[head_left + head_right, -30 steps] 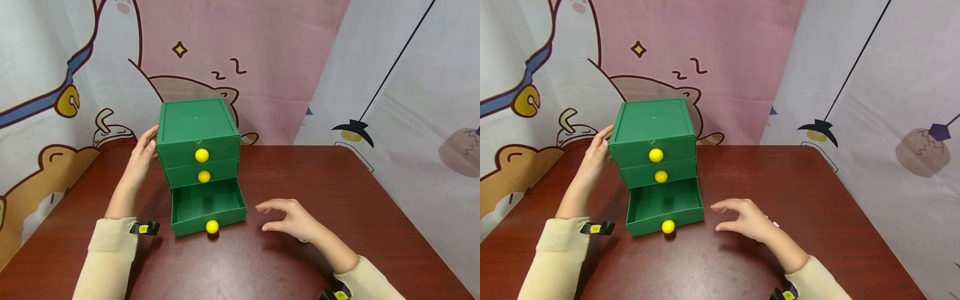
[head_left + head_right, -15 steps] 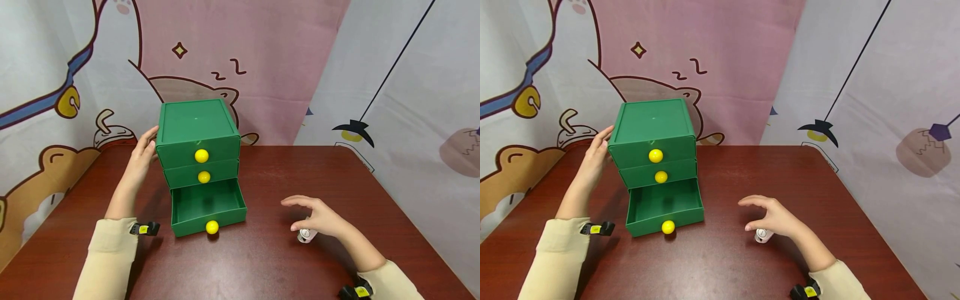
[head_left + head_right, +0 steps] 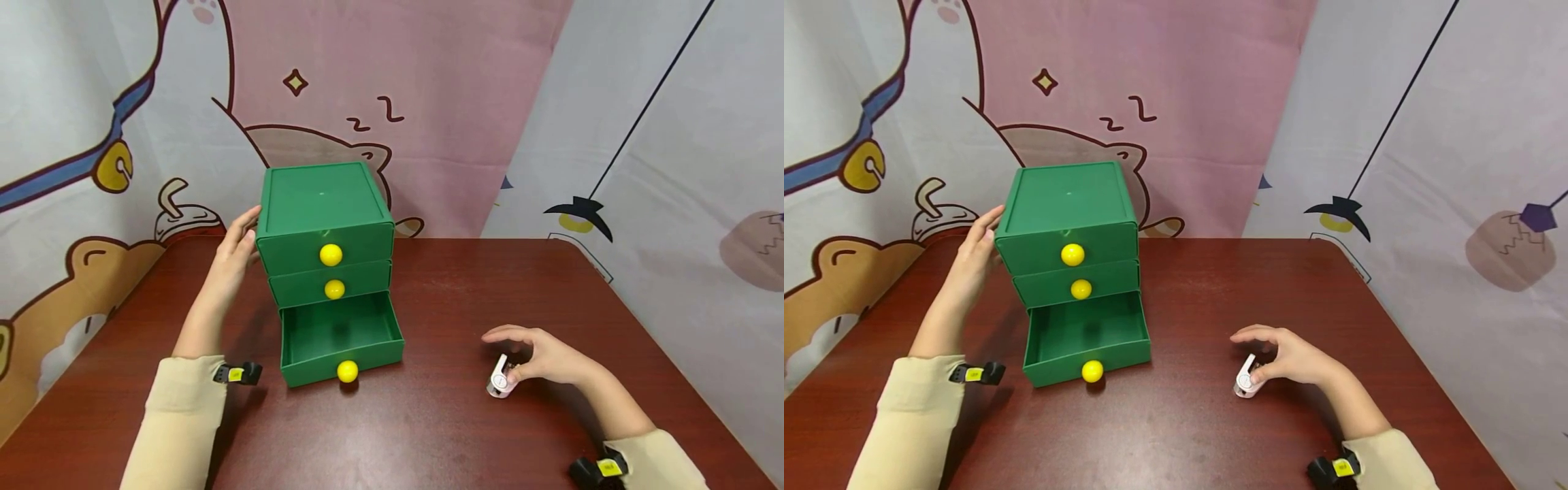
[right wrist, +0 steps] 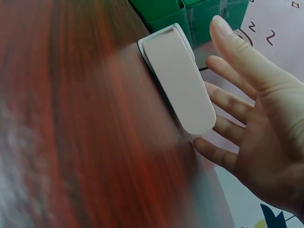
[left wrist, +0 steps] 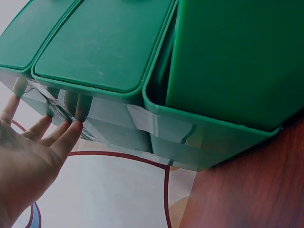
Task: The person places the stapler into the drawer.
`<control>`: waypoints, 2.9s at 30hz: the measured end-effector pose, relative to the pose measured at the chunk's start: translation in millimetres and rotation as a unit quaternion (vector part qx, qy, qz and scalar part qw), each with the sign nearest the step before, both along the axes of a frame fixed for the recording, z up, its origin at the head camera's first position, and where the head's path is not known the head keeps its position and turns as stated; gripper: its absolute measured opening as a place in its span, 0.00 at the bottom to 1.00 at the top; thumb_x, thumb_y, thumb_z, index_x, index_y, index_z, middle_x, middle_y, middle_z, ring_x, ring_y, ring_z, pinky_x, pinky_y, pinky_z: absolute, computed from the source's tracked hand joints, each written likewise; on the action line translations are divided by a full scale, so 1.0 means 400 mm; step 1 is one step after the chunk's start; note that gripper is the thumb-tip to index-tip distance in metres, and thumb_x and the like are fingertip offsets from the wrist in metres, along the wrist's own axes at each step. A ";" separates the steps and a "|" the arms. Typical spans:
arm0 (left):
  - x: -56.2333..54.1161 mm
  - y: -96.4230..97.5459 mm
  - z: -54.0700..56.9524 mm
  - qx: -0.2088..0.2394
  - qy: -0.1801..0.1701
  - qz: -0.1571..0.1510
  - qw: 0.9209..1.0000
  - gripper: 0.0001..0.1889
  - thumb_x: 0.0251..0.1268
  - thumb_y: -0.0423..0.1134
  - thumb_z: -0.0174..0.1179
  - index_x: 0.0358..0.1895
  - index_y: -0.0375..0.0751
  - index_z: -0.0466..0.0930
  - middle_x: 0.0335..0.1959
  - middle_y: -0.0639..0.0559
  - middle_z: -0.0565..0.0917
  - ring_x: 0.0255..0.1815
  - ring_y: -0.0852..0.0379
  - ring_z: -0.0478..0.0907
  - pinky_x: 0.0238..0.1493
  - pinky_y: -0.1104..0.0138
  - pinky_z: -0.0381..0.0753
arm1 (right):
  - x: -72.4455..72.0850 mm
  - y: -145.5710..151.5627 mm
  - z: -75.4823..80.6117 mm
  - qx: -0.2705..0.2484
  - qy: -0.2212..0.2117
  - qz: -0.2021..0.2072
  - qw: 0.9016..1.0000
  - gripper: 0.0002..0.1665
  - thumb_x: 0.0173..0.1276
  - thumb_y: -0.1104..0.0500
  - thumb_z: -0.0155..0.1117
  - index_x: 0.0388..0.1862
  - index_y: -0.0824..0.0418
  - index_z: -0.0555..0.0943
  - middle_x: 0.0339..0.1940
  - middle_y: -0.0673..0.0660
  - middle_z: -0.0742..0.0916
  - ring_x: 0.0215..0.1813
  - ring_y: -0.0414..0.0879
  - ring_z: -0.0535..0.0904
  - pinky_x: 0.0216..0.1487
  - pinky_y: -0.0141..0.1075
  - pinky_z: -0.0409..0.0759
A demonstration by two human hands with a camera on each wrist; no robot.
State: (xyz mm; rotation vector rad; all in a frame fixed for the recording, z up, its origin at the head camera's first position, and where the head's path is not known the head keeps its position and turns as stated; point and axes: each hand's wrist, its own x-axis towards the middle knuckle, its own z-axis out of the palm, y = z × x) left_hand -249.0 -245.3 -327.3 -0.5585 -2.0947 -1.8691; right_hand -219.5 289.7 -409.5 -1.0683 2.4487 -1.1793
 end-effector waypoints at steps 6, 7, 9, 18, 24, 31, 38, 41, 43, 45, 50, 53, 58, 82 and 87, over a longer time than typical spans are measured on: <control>0.001 0.001 0.002 -0.001 0.001 0.000 1.000 0.26 0.78 0.46 0.40 0.76 0.49 0.53 0.71 0.44 0.58 0.62 0.55 0.65 0.61 0.53 0.62 | -0.004 0.017 -0.005 0.010 -0.003 0.032 0.999 0.36 0.51 0.62 0.76 0.62 0.60 0.76 0.60 0.54 0.77 0.59 0.41 0.71 0.49 0.40 0.70; 0.001 0.001 0.001 -0.002 0.001 0.000 1.000 0.26 0.78 0.46 0.40 0.76 0.49 0.53 0.71 0.44 0.58 0.63 0.55 0.65 0.60 0.53 0.62 | -0.003 0.019 -0.006 0.011 -0.007 0.037 0.999 0.36 0.51 0.62 0.76 0.62 0.60 0.76 0.60 0.54 0.77 0.59 0.41 0.71 0.49 0.39 0.70; 0.001 0.001 0.001 -0.007 0.002 0.002 1.000 0.26 0.78 0.46 0.40 0.76 0.49 0.53 0.71 0.44 0.58 0.62 0.55 0.65 0.60 0.54 0.63 | -0.001 0.021 -0.006 0.020 -0.013 0.041 0.999 0.36 0.52 0.61 0.76 0.62 0.60 0.76 0.60 0.54 0.77 0.60 0.41 0.70 0.51 0.39 0.69; 0.003 0.000 0.002 -0.016 0.002 0.005 1.000 0.26 0.78 0.47 0.39 0.76 0.51 0.52 0.71 0.43 0.57 0.62 0.55 0.65 0.61 0.50 0.61 | 0.007 0.020 -0.005 0.048 -0.025 0.043 0.998 0.38 0.51 0.58 0.78 0.63 0.54 0.76 0.60 0.52 0.76 0.61 0.42 0.67 0.56 0.40 0.65; 0.003 0.001 0.001 -0.008 0.003 0.000 1.000 0.26 0.78 0.46 0.40 0.76 0.50 0.53 0.71 0.43 0.58 0.61 0.56 0.66 0.60 0.53 0.63 | 0.010 0.016 -0.001 0.034 -0.035 0.069 0.996 0.34 0.54 0.57 0.76 0.61 0.56 0.77 0.58 0.53 0.77 0.59 0.44 0.66 0.53 0.36 0.65; 0.004 0.002 0.003 -0.015 0.000 0.005 1.000 0.26 0.78 0.46 0.40 0.76 0.51 0.52 0.71 0.44 0.57 0.62 0.55 0.66 0.61 0.50 0.61 | 0.009 0.013 -0.004 0.019 -0.054 0.059 0.997 0.31 0.54 0.56 0.75 0.59 0.58 0.78 0.54 0.54 0.80 0.53 0.45 0.71 0.49 0.35 0.69; 0.004 0.001 0.004 -0.010 0.001 0.003 1.000 0.26 0.78 0.46 0.40 0.76 0.50 0.53 0.71 0.43 0.58 0.62 0.55 0.65 0.61 0.53 0.62 | 0.004 0.007 -0.009 0.002 -0.062 0.048 0.997 0.27 0.56 0.57 0.74 0.55 0.59 0.80 0.50 0.54 0.81 0.48 0.47 0.75 0.46 0.34 0.72; 0.004 0.001 0.003 -0.008 0.001 0.003 1.000 0.26 0.78 0.46 0.40 0.76 0.50 0.53 0.70 0.44 0.58 0.62 0.55 0.66 0.61 0.54 0.62 | 0.005 0.002 -0.007 -0.004 -0.057 0.044 0.997 0.26 0.57 0.57 0.74 0.54 0.60 0.80 0.50 0.55 0.81 0.47 0.48 0.76 0.46 0.34 0.72; 0.004 0.001 0.002 -0.008 0.001 0.003 1.000 0.26 0.78 0.46 0.40 0.76 0.50 0.53 0.70 0.44 0.58 0.61 0.55 0.66 0.60 0.55 0.63 | 0.004 0.000 -0.009 -0.011 -0.053 0.044 0.998 0.25 0.57 0.57 0.74 0.54 0.60 0.80 0.50 0.55 0.81 0.47 0.48 0.76 0.46 0.34 0.72; 0.004 0.002 0.002 -0.002 0.000 0.004 1.000 0.26 0.78 0.46 0.40 0.76 0.49 0.53 0.70 0.44 0.59 0.61 0.56 0.66 0.60 0.56 0.64 | 0.003 -0.003 -0.010 -0.017 -0.049 0.041 0.998 0.25 0.58 0.58 0.73 0.54 0.60 0.80 0.50 0.55 0.81 0.47 0.48 0.76 0.46 0.34 0.72; 0.005 0.004 0.004 0.007 -0.002 0.003 1.000 0.26 0.78 0.45 0.40 0.75 0.47 0.54 0.70 0.45 0.59 0.60 0.56 0.67 0.58 0.60 0.66 | 0.002 -0.013 -0.014 -0.032 -0.030 0.031 0.999 0.24 0.57 0.60 0.74 0.54 0.61 0.81 0.49 0.54 0.82 0.47 0.47 0.76 0.47 0.34 0.72; 0.007 0.004 0.005 0.005 0.000 0.003 1.000 0.26 0.78 0.45 0.40 0.76 0.46 0.53 0.70 0.44 0.59 0.60 0.56 0.67 0.58 0.60 0.66 | 0.002 -0.022 -0.015 -0.048 -0.022 0.019 0.998 0.25 0.56 0.61 0.75 0.53 0.62 0.81 0.49 0.55 0.82 0.47 0.47 0.76 0.46 0.34 0.72; 0.007 0.004 0.004 0.001 -0.003 0.004 1.000 0.26 0.78 0.46 0.40 0.76 0.47 0.53 0.70 0.44 0.59 0.60 0.56 0.67 0.59 0.59 0.65 | 0.004 -0.045 -0.011 -0.068 0.008 -0.025 0.997 0.24 0.54 0.64 0.76 0.51 0.63 0.82 0.48 0.54 0.82 0.46 0.46 0.75 0.44 0.34 0.72; 0.002 0.004 0.002 0.023 0.003 -0.001 1.000 0.26 0.78 0.44 0.41 0.75 0.45 0.55 0.71 0.44 0.58 0.60 0.55 0.67 0.58 0.61 0.66 | 0.046 -0.238 0.087 -0.145 0.086 -0.100 0.981 0.24 0.47 0.70 0.78 0.46 0.69 0.83 0.42 0.58 0.83 0.38 0.47 0.76 0.35 0.37 0.75; 0.001 0.006 0.003 0.024 0.003 -0.003 1.000 0.26 0.78 0.44 0.41 0.75 0.45 0.54 0.71 0.44 0.58 0.60 0.55 0.67 0.58 0.62 0.66 | 0.048 -0.274 0.098 -0.147 0.080 -0.109 0.980 0.24 0.48 0.69 0.78 0.46 0.68 0.83 0.42 0.57 0.83 0.39 0.48 0.76 0.37 0.35 0.75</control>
